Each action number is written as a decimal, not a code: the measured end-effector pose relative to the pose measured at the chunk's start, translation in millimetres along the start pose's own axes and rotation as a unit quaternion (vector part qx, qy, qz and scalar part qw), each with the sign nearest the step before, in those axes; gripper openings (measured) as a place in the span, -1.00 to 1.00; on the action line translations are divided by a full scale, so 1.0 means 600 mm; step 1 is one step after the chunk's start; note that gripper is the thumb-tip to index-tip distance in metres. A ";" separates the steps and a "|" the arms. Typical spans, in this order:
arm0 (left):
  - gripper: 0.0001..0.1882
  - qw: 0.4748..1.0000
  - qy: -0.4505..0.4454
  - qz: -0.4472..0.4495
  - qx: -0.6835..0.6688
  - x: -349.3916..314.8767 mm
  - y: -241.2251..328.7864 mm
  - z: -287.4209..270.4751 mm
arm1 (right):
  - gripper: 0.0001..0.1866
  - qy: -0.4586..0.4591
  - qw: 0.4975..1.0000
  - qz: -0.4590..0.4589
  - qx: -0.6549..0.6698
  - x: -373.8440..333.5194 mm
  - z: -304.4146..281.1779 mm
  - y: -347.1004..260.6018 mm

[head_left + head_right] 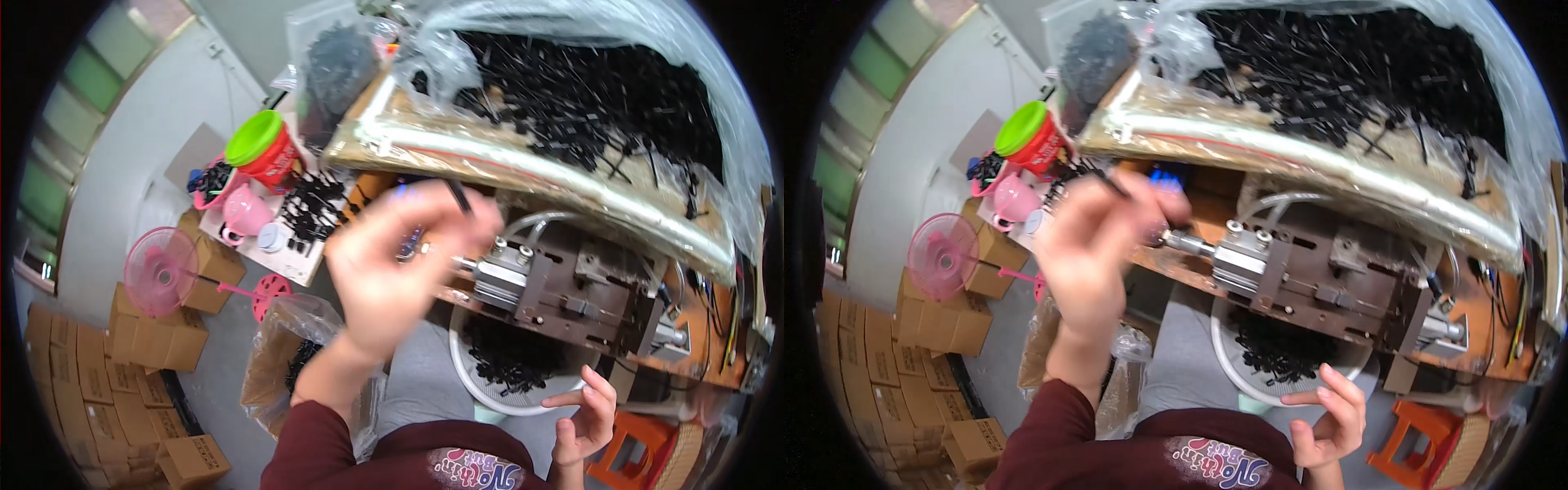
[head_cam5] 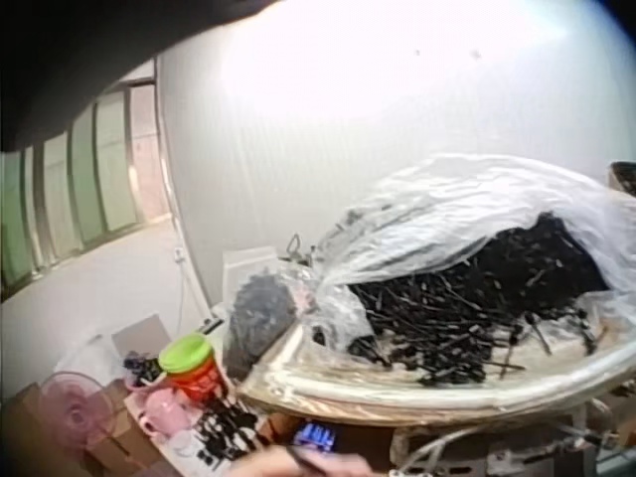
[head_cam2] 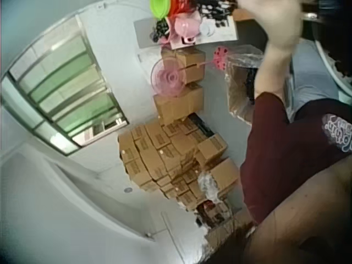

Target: The recorder is assembling small black electrical components using a specialized pneumatic assembly machine on a workbench.

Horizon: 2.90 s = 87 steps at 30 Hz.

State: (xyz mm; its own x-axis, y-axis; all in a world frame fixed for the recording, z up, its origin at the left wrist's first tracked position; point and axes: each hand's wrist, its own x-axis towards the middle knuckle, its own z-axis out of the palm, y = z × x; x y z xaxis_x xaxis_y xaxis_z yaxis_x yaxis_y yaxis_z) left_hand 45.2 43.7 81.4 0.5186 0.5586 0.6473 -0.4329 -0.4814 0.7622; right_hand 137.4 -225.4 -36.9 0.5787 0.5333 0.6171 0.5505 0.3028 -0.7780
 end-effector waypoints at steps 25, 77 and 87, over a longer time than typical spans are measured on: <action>-0.49 0.950 -0.256 -0.058 0.169 0.005 0.079 -0.032 | -0.84 0.020 0.986 -0.009 -0.168 0.310 0.023 -0.014; -0.62 0.931 -0.307 -0.176 -0.090 -0.279 -0.060 0.118 | -0.84 -0.166 0.916 0.051 -0.363 0.498 -0.047 0.070; -0.64 0.906 -0.354 -0.211 -0.098 -0.275 -0.056 0.116 | -0.82 -0.075 0.975 0.183 -0.098 0.517 -0.095 0.084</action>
State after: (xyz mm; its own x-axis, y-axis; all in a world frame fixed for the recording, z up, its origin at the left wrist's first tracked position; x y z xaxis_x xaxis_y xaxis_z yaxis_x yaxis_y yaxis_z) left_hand 25.4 -79.6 -51.7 0.9813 0.0591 0.1834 -0.1722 -0.1575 0.9724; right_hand 378.8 -89.5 122.0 0.6715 0.6914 0.2665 0.4363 -0.0783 -0.8964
